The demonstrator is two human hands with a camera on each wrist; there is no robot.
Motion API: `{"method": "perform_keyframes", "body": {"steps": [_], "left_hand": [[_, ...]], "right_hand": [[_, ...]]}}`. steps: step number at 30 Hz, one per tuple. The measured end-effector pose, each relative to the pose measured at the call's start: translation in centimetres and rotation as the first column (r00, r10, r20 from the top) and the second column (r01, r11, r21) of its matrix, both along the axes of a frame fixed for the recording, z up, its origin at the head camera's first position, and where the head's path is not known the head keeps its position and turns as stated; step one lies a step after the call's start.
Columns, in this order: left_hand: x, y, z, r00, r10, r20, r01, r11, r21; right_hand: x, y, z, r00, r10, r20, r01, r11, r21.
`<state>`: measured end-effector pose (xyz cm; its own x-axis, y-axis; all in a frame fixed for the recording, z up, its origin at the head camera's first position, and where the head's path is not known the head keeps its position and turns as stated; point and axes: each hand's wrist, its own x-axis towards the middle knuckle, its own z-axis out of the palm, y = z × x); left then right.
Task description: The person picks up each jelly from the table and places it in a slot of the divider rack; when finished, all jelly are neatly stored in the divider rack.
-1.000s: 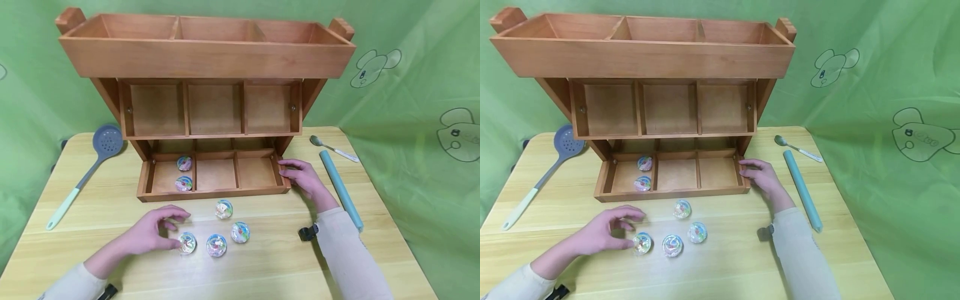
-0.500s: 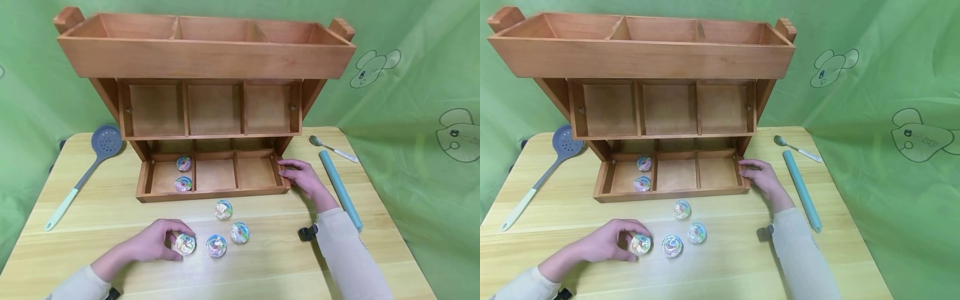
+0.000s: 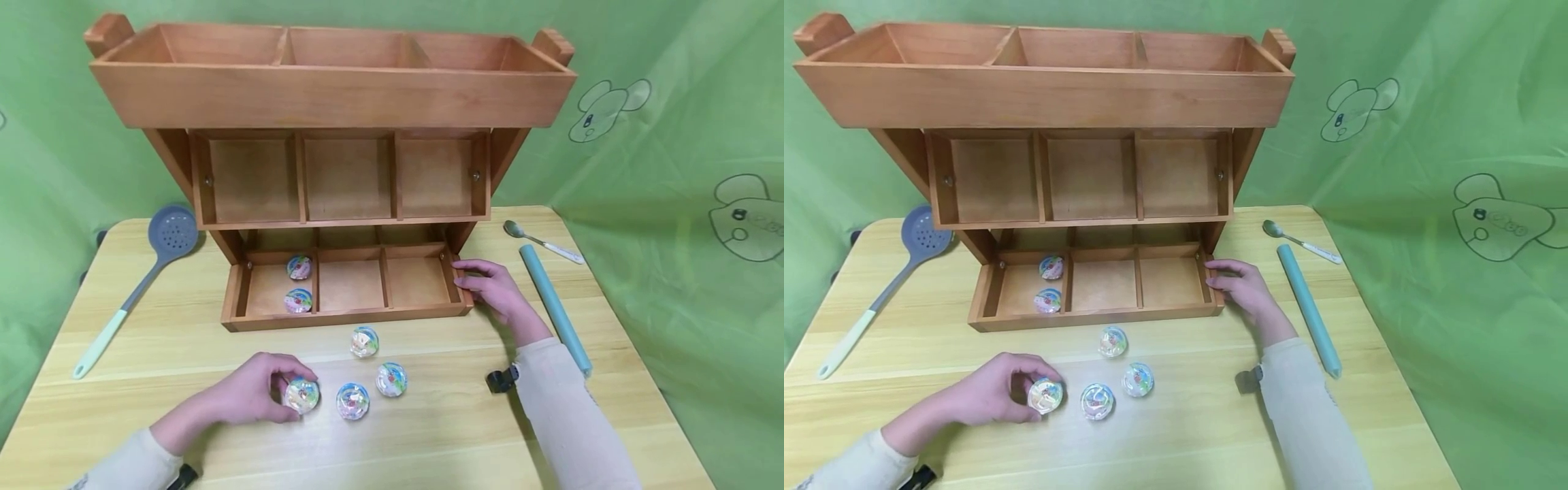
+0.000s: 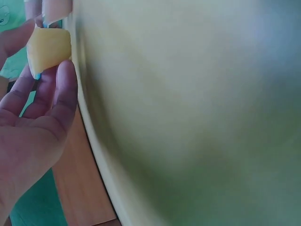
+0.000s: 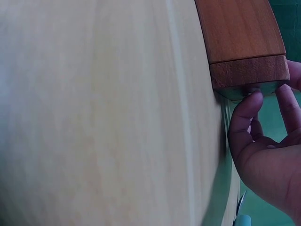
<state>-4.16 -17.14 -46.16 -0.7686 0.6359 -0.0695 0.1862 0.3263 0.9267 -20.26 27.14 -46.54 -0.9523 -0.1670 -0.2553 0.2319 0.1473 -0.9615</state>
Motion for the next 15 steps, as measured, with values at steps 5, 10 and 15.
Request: {"method": "perform_keyframes", "body": {"steps": [5,10,15], "left_hand": [[-1.1,-0.2,0.6,0.999,-0.038,-0.010,0.038,0.997,0.068],[-2.5,0.2,1.4,0.999,-0.044,-0.013,0.045,0.986,0.161],[-3.7,1.2,2.4,1.000,0.007,-0.023,-0.002,0.979,0.204]], "right_hand": [[0.0,0.1,0.0,1.000,0.000,0.002,0.000,1.000,0.014],[-0.1,-0.1,0.1,1.000,-0.002,0.002,0.002,1.000,0.014],[0.0,-0.1,0.1,1.000,-0.005,0.006,0.005,1.000,0.010]]}}
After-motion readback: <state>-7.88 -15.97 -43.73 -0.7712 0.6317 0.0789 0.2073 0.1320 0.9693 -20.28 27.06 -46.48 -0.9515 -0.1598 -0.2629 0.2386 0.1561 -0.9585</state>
